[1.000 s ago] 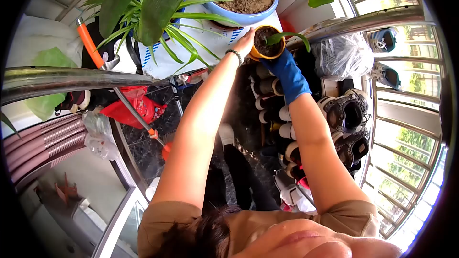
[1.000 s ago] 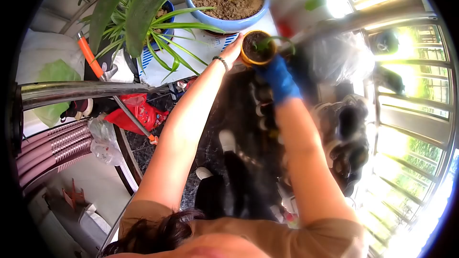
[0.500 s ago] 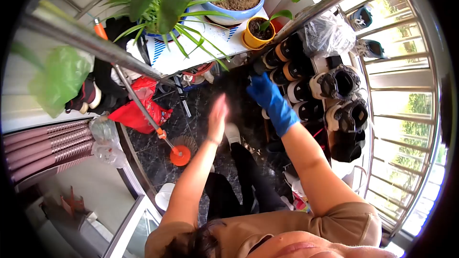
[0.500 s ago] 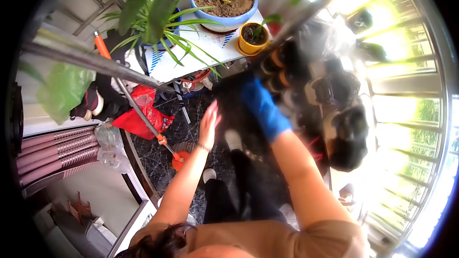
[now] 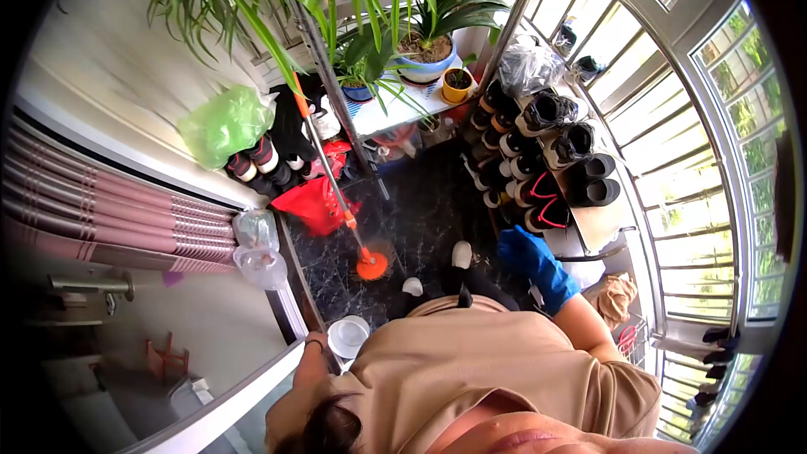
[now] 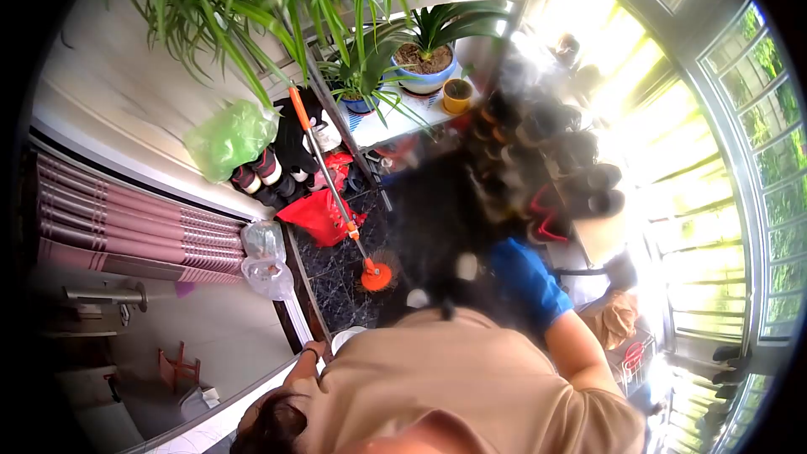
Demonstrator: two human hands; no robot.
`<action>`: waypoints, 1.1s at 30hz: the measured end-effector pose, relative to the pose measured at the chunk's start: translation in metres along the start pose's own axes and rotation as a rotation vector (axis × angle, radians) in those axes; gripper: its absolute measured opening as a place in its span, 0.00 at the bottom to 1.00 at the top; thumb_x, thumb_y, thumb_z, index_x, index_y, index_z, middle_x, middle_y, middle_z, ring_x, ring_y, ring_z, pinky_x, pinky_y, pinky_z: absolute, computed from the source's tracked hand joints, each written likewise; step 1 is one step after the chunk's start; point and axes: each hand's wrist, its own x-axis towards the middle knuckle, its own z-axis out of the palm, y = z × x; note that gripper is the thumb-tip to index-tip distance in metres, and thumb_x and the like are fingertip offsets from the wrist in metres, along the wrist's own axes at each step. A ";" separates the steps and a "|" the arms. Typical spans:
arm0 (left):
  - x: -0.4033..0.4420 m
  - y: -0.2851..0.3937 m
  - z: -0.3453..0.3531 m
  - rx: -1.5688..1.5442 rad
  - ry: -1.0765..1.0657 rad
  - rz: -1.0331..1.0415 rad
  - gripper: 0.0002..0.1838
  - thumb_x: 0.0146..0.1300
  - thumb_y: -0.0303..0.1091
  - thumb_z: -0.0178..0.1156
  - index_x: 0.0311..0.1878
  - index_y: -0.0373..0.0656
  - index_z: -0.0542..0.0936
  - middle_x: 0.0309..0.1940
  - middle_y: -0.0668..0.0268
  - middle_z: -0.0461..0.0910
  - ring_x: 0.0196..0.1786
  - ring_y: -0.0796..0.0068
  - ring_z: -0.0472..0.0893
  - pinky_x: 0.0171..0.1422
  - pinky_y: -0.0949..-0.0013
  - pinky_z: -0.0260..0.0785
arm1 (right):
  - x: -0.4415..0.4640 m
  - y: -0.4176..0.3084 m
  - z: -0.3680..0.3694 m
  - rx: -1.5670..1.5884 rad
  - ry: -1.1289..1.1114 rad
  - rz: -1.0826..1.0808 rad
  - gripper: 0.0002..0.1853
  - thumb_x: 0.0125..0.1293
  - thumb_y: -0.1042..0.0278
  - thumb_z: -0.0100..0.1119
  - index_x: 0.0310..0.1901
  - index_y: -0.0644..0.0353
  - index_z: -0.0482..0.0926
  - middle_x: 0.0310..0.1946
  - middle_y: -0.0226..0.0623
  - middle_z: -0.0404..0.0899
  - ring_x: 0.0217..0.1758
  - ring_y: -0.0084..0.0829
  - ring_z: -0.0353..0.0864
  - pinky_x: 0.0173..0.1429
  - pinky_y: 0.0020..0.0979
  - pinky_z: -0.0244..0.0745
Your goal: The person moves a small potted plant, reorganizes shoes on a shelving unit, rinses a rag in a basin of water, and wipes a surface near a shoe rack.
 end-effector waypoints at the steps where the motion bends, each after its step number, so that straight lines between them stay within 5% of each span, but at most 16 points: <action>1: 0.004 0.006 -0.010 -0.065 0.002 -0.102 0.19 0.65 0.44 0.51 0.46 0.40 0.81 0.36 0.54 0.84 0.31 0.63 0.84 0.31 0.60 0.75 | -0.006 -0.017 -0.004 -0.215 -0.028 -0.095 0.18 0.73 0.52 0.50 0.49 0.60 0.76 0.39 0.38 0.79 0.41 0.34 0.79 0.50 0.33 0.77; 3: 0.026 0.016 -0.022 -0.100 0.025 0.210 0.14 0.66 0.43 0.53 0.43 0.44 0.81 0.27 0.61 0.80 0.25 0.68 0.80 0.26 0.62 0.71 | -0.015 -0.068 -0.012 -0.653 -0.021 -0.302 0.17 0.73 0.53 0.50 0.47 0.60 0.76 0.36 0.36 0.77 0.38 0.32 0.76 0.48 0.32 0.76; 4: 0.022 0.033 -0.019 -0.745 0.042 0.132 0.11 0.66 0.41 0.55 0.40 0.46 0.80 0.21 0.67 0.75 0.21 0.72 0.75 0.23 0.66 0.68 | -0.022 -0.067 -0.014 -0.552 -0.013 -0.309 0.17 0.73 0.53 0.50 0.47 0.60 0.76 0.36 0.36 0.78 0.38 0.32 0.76 0.49 0.33 0.76; 6: -0.009 0.078 -0.031 -0.891 0.074 0.195 0.14 0.68 0.44 0.56 0.50 0.49 0.79 0.30 0.69 0.76 0.27 0.73 0.76 0.26 0.68 0.70 | -0.033 -0.050 -0.017 -0.443 0.004 -0.313 0.17 0.73 0.53 0.50 0.47 0.60 0.76 0.36 0.36 0.78 0.39 0.32 0.76 0.49 0.33 0.76; 7: -0.019 0.098 -0.030 -1.036 0.073 0.276 0.13 0.66 0.44 0.59 0.47 0.49 0.80 0.27 0.72 0.77 0.25 0.77 0.76 0.22 0.72 0.66 | -0.030 -0.023 -0.013 -0.063 0.031 -0.071 0.17 0.73 0.53 0.50 0.47 0.61 0.76 0.37 0.36 0.78 0.40 0.33 0.77 0.50 0.34 0.76; 9: -0.047 0.132 -0.023 -1.138 0.048 0.291 0.16 0.66 0.45 0.59 0.53 0.49 0.78 0.38 0.70 0.78 0.32 0.74 0.78 0.31 0.71 0.71 | -0.038 -0.004 -0.011 0.333 0.049 0.172 0.18 0.73 0.53 0.50 0.48 0.61 0.77 0.37 0.36 0.79 0.41 0.33 0.78 0.51 0.35 0.76; 11: -0.064 0.154 -0.002 -1.152 -0.018 0.287 0.18 0.67 0.47 0.58 0.55 0.50 0.76 0.43 0.69 0.78 0.42 0.71 0.80 0.40 0.65 0.74 | -0.055 -0.011 -0.011 0.392 0.069 0.068 0.17 0.74 0.54 0.49 0.47 0.61 0.77 0.38 0.35 0.80 0.41 0.33 0.79 0.51 0.35 0.76; 13: -0.085 0.171 0.025 -1.130 -0.077 0.198 0.19 0.67 0.48 0.58 0.55 0.50 0.76 0.42 0.69 0.77 0.38 0.69 0.80 0.37 0.63 0.75 | -0.080 -0.031 -0.017 0.263 0.066 -0.003 0.18 0.74 0.53 0.48 0.46 0.61 0.78 0.38 0.35 0.81 0.40 0.33 0.80 0.51 0.35 0.77; 17: -0.101 0.162 0.066 -0.731 -0.185 0.191 0.22 0.66 0.50 0.57 0.58 0.47 0.75 0.45 0.67 0.78 0.38 0.63 0.81 0.40 0.61 0.76 | -0.141 0.044 -0.023 0.074 0.050 -0.036 0.18 0.73 0.53 0.49 0.46 0.60 0.78 0.39 0.36 0.82 0.40 0.36 0.80 0.52 0.36 0.77; 22: -0.055 0.120 0.079 -0.661 -0.155 0.239 0.23 0.67 0.49 0.57 0.55 0.40 0.76 0.42 0.63 0.79 0.40 0.64 0.81 0.42 0.62 0.78 | -0.276 0.189 -0.012 0.159 0.165 0.193 0.12 0.71 0.58 0.53 0.45 0.58 0.77 0.38 0.36 0.81 0.38 0.37 0.80 0.49 0.37 0.77; 24: -0.063 0.120 0.060 -0.764 -0.136 0.207 0.23 0.67 0.48 0.56 0.55 0.40 0.76 0.42 0.61 0.78 0.40 0.63 0.81 0.42 0.62 0.78 | -0.308 0.199 -0.005 0.182 0.094 0.280 0.10 0.70 0.59 0.55 0.44 0.57 0.77 0.38 0.35 0.81 0.38 0.36 0.79 0.46 0.36 0.76; 27: -0.051 0.110 0.039 -0.698 -0.154 0.207 0.22 0.67 0.49 0.56 0.56 0.43 0.75 0.45 0.61 0.77 0.42 0.63 0.80 0.43 0.60 0.77 | -0.379 0.122 -0.015 -0.170 0.057 0.387 0.06 0.65 0.63 0.58 0.37 0.56 0.75 0.26 0.34 0.75 0.30 0.35 0.74 0.34 0.36 0.70; 31: -0.079 0.147 0.002 -0.601 -0.117 0.204 0.23 0.67 0.51 0.56 0.58 0.47 0.74 0.49 0.63 0.77 0.44 0.64 0.80 0.45 0.59 0.75 | -0.409 0.154 0.037 -0.388 0.191 0.627 0.08 0.66 0.61 0.57 0.35 0.55 0.75 0.25 0.34 0.75 0.28 0.32 0.74 0.32 0.35 0.68; 33: -0.073 0.159 -0.004 -0.667 -0.152 0.241 0.22 0.68 0.49 0.56 0.60 0.47 0.73 0.52 0.62 0.77 0.46 0.64 0.80 0.47 0.60 0.75 | -0.423 0.145 0.076 -0.194 0.287 0.777 0.09 0.66 0.59 0.56 0.37 0.55 0.76 0.29 0.34 0.77 0.31 0.33 0.76 0.36 0.36 0.71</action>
